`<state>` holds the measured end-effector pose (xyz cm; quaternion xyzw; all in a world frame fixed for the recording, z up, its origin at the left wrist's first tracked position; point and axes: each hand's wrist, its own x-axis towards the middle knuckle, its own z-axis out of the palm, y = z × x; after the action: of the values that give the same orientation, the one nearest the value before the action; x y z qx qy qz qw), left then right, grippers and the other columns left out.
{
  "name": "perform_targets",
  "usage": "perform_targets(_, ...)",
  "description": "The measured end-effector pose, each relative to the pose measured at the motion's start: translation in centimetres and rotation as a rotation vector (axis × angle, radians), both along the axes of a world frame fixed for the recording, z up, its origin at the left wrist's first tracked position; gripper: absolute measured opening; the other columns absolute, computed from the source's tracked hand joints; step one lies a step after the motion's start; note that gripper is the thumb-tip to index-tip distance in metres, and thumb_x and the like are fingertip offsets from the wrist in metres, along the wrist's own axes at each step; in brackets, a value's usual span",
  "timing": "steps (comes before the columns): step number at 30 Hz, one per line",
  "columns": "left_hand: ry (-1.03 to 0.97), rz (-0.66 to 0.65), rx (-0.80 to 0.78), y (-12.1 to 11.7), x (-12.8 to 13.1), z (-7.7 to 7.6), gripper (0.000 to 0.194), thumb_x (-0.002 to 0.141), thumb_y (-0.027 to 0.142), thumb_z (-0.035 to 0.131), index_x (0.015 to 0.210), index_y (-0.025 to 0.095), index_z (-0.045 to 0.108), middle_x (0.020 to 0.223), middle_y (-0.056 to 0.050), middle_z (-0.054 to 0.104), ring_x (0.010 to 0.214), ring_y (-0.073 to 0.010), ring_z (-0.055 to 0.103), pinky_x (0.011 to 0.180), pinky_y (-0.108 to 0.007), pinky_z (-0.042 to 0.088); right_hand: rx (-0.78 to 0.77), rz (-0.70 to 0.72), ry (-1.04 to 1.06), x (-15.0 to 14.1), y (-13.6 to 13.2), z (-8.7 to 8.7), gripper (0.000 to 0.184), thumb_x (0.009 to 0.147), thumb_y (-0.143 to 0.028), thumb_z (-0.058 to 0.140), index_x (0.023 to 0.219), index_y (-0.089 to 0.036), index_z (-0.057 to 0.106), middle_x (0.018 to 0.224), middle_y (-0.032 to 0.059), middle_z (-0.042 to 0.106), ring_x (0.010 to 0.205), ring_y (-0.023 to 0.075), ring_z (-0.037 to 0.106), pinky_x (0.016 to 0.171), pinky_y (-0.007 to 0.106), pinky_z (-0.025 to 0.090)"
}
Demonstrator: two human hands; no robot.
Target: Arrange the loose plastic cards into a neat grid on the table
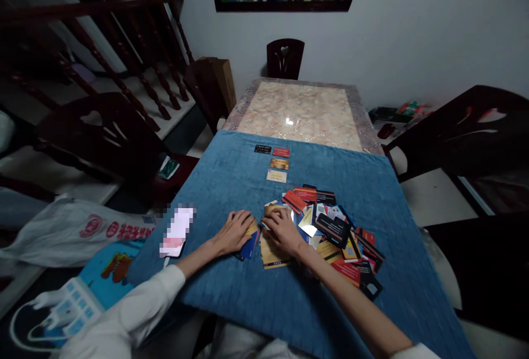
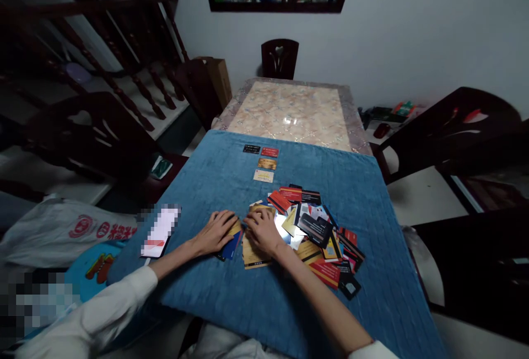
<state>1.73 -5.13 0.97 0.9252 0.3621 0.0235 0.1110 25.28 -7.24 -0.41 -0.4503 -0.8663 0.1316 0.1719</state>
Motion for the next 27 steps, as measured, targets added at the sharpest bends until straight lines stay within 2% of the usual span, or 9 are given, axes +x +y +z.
perform_targets(4,-0.003,0.050,-0.016,-0.9,-1.2,0.1,0.063,0.086,0.038,0.061,0.141,0.017,0.040,0.129,-0.015,0.049,0.121,-0.0305,0.042,0.103,-0.048,0.032,-0.027,0.032,-0.008,-1.7,0.4,-0.4,0.038,0.090,-0.022,0.054,0.128,-0.023,0.058,0.129,0.0098,0.058,0.119,0.0292,0.040,0.098,0.046,0.034)
perform_targets(8,0.014,0.097,-0.031,-1.2,-1.7,0.2,0.056,0.083,0.043,0.063,0.130,0.015,0.048,0.119,-0.013,0.053,0.113,-0.0299,0.044,0.100,-0.047,0.034,-0.045,0.072,-0.031,-2.9,0.9,-0.7,0.042,0.089,-0.022,0.055,0.131,-0.024,0.055,0.132,0.0089,0.057,0.119,0.0280,0.039,0.099,0.045,0.033)
perform_targets(14,0.023,0.130,-0.069,-0.9,-1.5,0.3,0.047,0.085,0.038,0.059,0.126,0.017,0.049,0.117,-0.011,0.054,0.110,-0.0285,0.045,0.097,-0.044,0.035,-0.073,0.122,-0.117,-3.7,1.7,-0.8,0.054,0.086,-0.026,0.059,0.139,-0.023,0.048,0.139,0.0101,0.052,0.122,0.0301,0.036,0.101,0.049,0.030)
perform_targets(22,0.012,0.108,-0.085,-0.6,-0.9,0.4,0.041,0.088,0.028,0.055,0.127,0.017,0.049,0.117,-0.011,0.055,0.109,-0.0277,0.048,0.094,-0.043,0.037,-0.102,0.103,-0.176,-3.3,2.1,-0.2,0.042,0.089,-0.031,0.056,0.130,-0.023,0.056,0.128,0.0108,0.058,0.116,0.0294,0.040,0.096,0.047,0.032)
perform_targets(25,0.012,0.090,-0.064,-0.8,-0.9,0.2,0.046,0.087,0.034,0.058,0.129,0.018,0.048,0.121,-0.012,0.054,0.112,-0.0286,0.047,0.097,-0.045,0.036,-0.097,0.090,-0.189,-3.2,2.1,-0.1,0.042,0.091,-0.034,0.054,0.131,-0.023,0.055,0.127,0.0113,0.057,0.116,0.0292,0.040,0.095,0.046,0.032)
perform_targets(27,0.013,0.082,-0.050,-1.0,-1.1,0.1,0.060,0.082,0.044,0.065,0.133,0.018,0.045,0.127,-0.014,0.051,0.116,-0.0305,0.046,0.100,-0.047,0.034,-0.094,0.085,-0.196,-3.2,2.0,-0.2,0.043,0.091,-0.035,0.054,0.132,-0.023,0.054,0.128,0.0111,0.056,0.116,0.0294,0.040,0.095,0.046,0.031)
